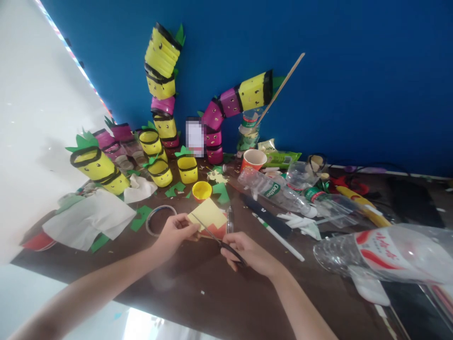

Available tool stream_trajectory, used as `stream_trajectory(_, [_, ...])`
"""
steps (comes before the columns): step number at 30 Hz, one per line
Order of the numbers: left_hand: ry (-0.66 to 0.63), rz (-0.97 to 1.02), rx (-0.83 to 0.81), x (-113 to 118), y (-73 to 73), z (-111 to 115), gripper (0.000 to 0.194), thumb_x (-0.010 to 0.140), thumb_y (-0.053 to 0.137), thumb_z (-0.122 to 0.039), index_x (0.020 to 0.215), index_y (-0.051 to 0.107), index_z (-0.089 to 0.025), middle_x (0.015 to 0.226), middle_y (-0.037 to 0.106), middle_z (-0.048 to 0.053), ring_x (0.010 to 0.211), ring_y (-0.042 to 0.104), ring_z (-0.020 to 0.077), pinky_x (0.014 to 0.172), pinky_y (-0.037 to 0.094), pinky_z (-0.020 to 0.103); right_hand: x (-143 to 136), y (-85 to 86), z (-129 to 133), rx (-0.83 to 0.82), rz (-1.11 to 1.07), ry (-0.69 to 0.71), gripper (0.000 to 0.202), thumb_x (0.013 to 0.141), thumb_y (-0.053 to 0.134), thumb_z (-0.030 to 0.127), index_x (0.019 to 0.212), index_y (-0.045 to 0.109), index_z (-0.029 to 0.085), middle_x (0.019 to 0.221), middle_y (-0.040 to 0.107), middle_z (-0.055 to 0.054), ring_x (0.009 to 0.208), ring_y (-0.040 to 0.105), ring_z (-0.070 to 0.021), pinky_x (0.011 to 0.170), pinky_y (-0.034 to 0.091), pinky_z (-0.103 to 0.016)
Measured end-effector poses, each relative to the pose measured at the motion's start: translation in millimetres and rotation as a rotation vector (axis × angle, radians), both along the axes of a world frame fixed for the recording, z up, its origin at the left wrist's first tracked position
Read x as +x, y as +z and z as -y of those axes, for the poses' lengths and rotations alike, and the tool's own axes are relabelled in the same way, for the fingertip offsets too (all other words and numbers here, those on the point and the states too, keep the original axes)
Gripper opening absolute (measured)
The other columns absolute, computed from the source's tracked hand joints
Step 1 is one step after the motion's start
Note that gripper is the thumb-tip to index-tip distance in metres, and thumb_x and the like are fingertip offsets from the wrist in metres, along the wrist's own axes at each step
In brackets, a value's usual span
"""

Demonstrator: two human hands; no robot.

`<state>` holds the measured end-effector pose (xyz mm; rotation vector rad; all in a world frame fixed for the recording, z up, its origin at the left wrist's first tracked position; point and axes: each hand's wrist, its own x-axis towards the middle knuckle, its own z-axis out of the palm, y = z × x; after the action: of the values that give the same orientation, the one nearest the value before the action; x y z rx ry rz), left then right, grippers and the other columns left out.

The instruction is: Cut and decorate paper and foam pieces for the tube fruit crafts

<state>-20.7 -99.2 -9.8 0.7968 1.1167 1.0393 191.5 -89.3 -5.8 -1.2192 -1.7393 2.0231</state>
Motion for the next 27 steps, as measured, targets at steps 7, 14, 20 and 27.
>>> stream_trajectory(7, [0.014, 0.005, 0.009, 0.6, -0.1, 0.5, 0.035, 0.056, 0.076, -0.038, 0.067, 0.06, -0.01, 0.058, 0.064, 0.003, 0.053, 0.062, 0.0125, 0.055, 0.054, 0.023, -0.7, -2.3, -0.3, 0.013, 0.007, -0.005, 0.039, 0.075, 0.052, 0.056, 0.072, 0.052, 0.016, 0.045, 0.046, 0.005, 0.041, 0.04, -0.0078, 0.041, 0.026, -0.02])
stream_trajectory(14, [0.016, 0.03, 0.008, 0.7, -5.1, 1.3, 0.033, 0.06, 0.075, -0.034, 0.076, 0.062, -0.009, 0.064, 0.066, 0.003, 0.057, 0.062, 0.0117, 0.059, 0.054, 0.023, 0.0, -7.1, -1.0, 0.018, 0.007, 0.002, 0.038, 0.079, 0.049, 0.054, 0.073, 0.05, 0.016, 0.051, 0.051, 0.003, 0.043, 0.041, -0.0075, 0.044, 0.026, -0.02])
stream_trajectory(20, [-0.005, 0.071, 0.019, 0.8, -5.9, 2.1, 0.035, 0.061, 0.075, -0.032, 0.084, 0.063, -0.009, 0.07, 0.067, 0.004, 0.06, 0.063, 0.0116, 0.061, 0.055, 0.023, -1.7, -6.3, -0.9, 0.032, -0.033, -0.021, 0.039, 0.081, 0.045, 0.053, 0.071, 0.048, 0.016, 0.045, 0.047, 0.005, 0.042, 0.041, -0.0078, 0.043, 0.025, -0.02])
stream_trajectory(27, [0.0, 0.057, 0.02, 0.7, -8.0, 1.9, 0.038, 0.06, 0.075, -0.035, 0.084, 0.063, -0.009, 0.07, 0.068, 0.005, 0.058, 0.063, 0.0125, 0.061, 0.055, 0.025, -1.1, -8.7, 0.8, 0.061, -0.005, -0.023, 0.036, 0.08, 0.049, 0.05, 0.074, 0.052, 0.015, 0.048, 0.05, 0.004, 0.044, 0.042, -0.0079, 0.044, 0.028, -0.02])
